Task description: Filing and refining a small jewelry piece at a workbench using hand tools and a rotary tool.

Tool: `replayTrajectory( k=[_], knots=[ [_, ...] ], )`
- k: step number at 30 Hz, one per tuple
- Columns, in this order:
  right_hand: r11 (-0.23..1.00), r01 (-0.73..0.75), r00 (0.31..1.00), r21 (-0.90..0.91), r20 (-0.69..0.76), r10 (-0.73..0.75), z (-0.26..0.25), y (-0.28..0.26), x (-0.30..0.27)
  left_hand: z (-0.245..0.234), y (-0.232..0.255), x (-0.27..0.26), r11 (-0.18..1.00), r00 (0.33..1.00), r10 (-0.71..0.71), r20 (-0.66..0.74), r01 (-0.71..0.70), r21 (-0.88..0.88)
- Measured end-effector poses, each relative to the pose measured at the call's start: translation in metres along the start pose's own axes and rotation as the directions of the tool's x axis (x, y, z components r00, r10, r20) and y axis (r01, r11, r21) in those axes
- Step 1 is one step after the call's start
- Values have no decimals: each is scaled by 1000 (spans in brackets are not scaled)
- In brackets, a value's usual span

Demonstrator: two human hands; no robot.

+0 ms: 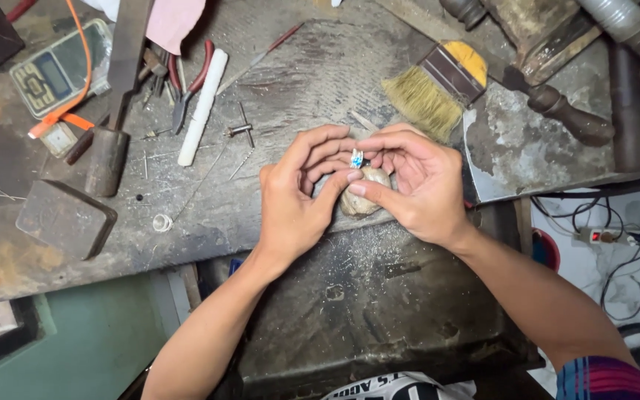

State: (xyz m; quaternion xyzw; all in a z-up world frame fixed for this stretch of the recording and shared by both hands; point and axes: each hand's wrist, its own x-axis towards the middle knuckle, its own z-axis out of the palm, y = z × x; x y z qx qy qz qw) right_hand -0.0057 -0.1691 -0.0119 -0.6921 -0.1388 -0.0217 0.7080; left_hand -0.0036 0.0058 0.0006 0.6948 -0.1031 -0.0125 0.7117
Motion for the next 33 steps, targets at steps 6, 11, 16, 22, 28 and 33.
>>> replayTrajectory(
  k=[6, 11, 16, 22, 28, 33],
  knots=[
    [999, 17, 1000, -45, -13, -18, 1, -1, -1, 1, 2, 0, 999, 1000, -13, -3, 13, 33],
    [997, 25, 999, -67, -32, -27, 4, 0, -3, 1, -1, -1, 1000, 1000, 1, -1, -1, 25],
    [995, 40, 999, -95, -30, -43, 4, -1, -3, 1, -3, -3, 1000, 1000, 12, 4, -12, 6],
    [984, 75, 996, -160, -41, -82, 4, -2, -3, 2, -2, -2, 999, 999, 46, 21, -46, 11],
    [962, 152, 982, -228, -80, -174, 4, -5, 0, 4, -6, -4, 994, 994, 107, -10, -107, 6],
    [973, 201, 958, -115, -185, -220, 4, 0, -4, 5, -9, -2, 988, 987, 151, -51, -152, -8]
  ],
)
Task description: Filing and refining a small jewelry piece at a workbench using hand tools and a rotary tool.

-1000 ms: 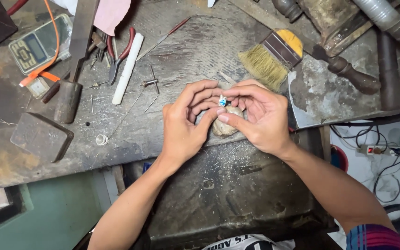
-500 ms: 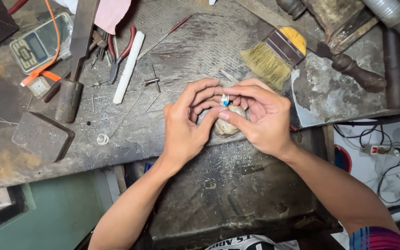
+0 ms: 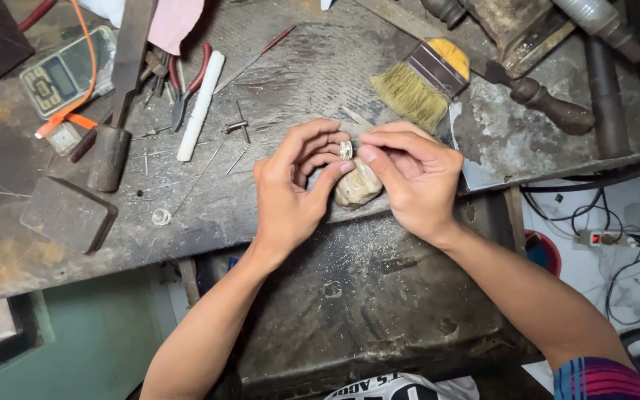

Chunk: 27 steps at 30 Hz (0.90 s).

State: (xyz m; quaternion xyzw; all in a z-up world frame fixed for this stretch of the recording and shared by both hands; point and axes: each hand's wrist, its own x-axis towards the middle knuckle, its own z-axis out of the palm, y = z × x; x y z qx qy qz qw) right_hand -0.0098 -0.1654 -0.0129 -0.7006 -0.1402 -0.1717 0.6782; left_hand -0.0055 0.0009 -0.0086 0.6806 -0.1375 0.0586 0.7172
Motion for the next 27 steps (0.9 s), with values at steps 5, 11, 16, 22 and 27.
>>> replayTrajectory(
  k=[5, 11, 16, 22, 27],
  knots=[
    [997, -55, 998, -60, -35, 53, 4, -2, -3, -10, -3, -2, 976, 997, 65, -40, -55, 213],
    [989, -140, 989, -35, -58, 138, 6, 2, -6, -56, -4, 6, 790, 992, 125, 32, -119, 602],
    [991, -115, 993, -63, -20, 114, 4, 1, -3, -59, 26, -1, 787, 985, 173, 2, -140, 600],
    [986, -155, 988, -55, 11, 156, 5, -2, 4, -43, 45, -49, 790, 981, 120, 153, -188, 583],
    [975, -159, 980, -154, 95, 175, 10, -19, 19, -41, 31, -103, 909, 862, 77, 500, -267, 319]
  ],
)
